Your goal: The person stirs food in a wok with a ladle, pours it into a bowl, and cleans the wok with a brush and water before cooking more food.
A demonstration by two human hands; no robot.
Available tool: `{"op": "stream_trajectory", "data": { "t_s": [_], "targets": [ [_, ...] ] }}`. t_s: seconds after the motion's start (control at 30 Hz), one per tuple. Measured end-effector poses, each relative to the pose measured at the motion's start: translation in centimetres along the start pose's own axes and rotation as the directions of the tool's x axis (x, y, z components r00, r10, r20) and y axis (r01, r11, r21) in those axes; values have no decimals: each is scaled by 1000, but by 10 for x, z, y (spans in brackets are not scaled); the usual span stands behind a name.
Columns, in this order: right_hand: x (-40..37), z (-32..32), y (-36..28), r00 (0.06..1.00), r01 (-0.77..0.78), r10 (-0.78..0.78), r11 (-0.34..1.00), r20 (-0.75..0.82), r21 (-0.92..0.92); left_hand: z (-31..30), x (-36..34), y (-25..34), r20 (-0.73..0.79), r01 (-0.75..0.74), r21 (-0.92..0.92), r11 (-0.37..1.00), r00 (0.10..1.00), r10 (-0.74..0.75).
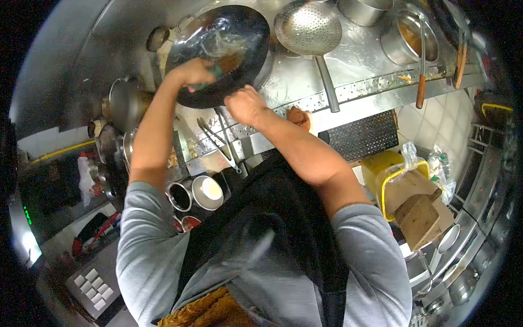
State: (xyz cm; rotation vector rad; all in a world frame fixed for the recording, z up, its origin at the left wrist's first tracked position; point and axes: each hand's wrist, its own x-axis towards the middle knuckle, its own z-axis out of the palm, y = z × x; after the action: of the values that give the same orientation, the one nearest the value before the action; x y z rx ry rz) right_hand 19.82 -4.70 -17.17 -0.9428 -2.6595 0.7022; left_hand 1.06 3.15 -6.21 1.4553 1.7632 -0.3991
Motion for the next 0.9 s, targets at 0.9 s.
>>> {"op": "stream_trajectory", "data": {
  "t_s": [0.9],
  "targets": [
    [3, -2, -3, 1000, 15, -15, 1000, 17, -10, 42, 26, 2, -250, -80, -255, 964, 968, 14]
  ]
}}
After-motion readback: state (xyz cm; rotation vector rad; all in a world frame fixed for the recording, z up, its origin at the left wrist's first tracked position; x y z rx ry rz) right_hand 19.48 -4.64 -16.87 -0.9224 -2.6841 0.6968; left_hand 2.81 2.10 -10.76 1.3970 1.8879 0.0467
